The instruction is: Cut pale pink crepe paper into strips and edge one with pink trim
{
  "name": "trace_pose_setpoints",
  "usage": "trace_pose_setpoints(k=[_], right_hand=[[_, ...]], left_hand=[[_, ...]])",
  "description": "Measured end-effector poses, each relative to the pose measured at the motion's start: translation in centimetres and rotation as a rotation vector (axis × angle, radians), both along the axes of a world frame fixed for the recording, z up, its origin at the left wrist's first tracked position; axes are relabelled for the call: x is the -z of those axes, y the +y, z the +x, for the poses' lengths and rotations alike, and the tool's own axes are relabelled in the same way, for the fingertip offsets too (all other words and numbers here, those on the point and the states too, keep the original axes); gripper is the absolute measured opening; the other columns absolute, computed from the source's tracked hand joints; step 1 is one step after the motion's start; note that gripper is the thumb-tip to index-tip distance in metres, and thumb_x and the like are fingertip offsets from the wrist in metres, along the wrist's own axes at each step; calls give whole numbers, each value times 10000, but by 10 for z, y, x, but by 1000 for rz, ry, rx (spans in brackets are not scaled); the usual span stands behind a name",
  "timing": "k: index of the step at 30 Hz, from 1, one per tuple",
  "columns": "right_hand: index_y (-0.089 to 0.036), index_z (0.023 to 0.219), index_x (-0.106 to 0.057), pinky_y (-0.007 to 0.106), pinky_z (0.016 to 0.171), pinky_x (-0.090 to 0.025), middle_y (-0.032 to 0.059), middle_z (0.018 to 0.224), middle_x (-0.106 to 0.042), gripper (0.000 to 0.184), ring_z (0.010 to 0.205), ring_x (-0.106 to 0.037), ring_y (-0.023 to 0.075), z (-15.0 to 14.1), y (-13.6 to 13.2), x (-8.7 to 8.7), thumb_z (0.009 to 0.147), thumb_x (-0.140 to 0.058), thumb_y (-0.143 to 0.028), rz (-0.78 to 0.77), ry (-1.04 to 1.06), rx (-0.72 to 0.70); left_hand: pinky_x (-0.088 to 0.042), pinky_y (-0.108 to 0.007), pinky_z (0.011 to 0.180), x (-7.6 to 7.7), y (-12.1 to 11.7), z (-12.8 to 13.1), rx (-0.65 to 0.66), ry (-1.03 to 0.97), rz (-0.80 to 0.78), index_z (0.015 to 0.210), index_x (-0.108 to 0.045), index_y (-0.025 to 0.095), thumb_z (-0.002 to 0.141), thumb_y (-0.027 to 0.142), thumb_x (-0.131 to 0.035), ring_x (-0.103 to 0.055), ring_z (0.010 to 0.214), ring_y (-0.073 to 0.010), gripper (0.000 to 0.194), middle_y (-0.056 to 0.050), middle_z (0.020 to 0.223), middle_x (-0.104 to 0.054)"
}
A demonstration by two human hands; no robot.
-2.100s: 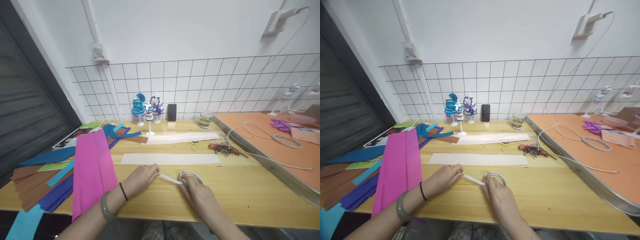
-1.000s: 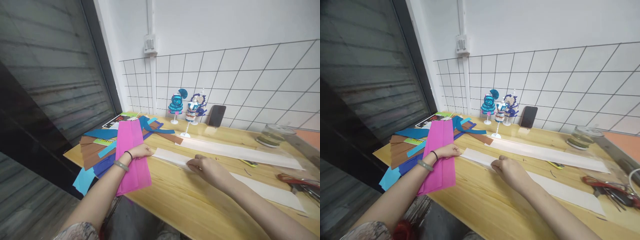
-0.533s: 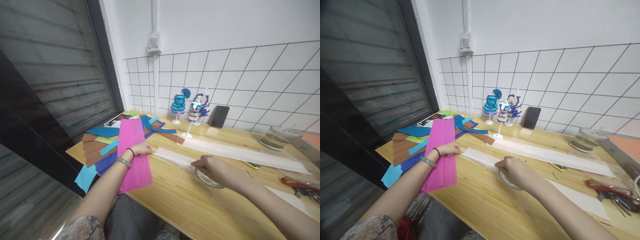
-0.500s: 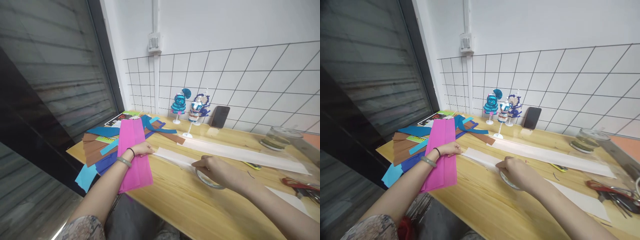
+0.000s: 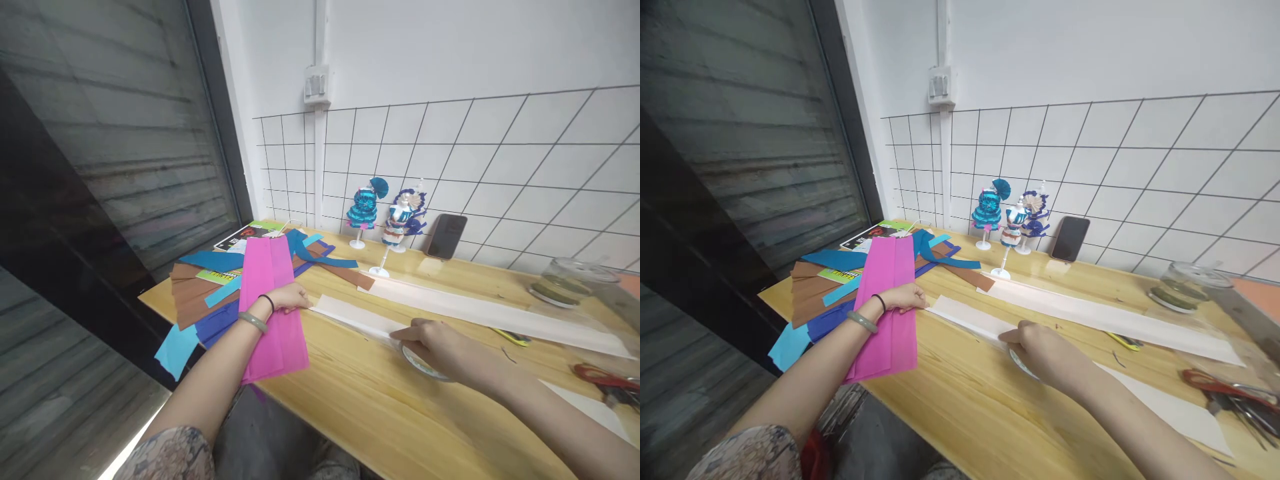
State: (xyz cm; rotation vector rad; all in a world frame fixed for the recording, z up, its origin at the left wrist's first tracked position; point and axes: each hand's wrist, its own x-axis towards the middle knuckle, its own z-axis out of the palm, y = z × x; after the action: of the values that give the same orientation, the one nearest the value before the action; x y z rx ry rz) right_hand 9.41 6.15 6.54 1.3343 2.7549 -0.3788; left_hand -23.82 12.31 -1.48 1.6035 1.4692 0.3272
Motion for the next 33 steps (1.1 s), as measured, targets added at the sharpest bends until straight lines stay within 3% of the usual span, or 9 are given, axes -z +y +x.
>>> trace_pose_setpoints(k=[17, 27, 33], right_hand=[[-220, 687, -611, 229, 503, -295, 27, 622, -570, 356, 548, -524, 131, -5, 2, 6, 831, -289, -171, 46, -70, -18], [-242, 894, -678, 248, 546, -322, 59, 713, -626, 383, 645, -573, 170, -8, 3, 6, 793, -326, -130, 76, -120, -5], [-255, 894, -677, 245, 556, -334, 59, 732, -632, 389, 650, -577, 173, -6, 6, 10, 785, -327, -127, 105, -145, -21]], left_hand=[[-209, -204, 321, -2, -1, 2, -13, 26, 0, 549, -461, 177, 628, 377, -597, -307, 270, -64, 255, 87, 329, -358], [-205, -204, 316, 0, 1, 2, -19, 42, -4, 549, -457, 180, 619, 382, -609, -307, 262, -69, 263, 87, 322, -357], [-206, -200, 314, -2, 0, 3, -17, 37, -2, 554, -461, 178, 628, 385, -607, -300, 263, -64, 264, 90, 325, -348]])
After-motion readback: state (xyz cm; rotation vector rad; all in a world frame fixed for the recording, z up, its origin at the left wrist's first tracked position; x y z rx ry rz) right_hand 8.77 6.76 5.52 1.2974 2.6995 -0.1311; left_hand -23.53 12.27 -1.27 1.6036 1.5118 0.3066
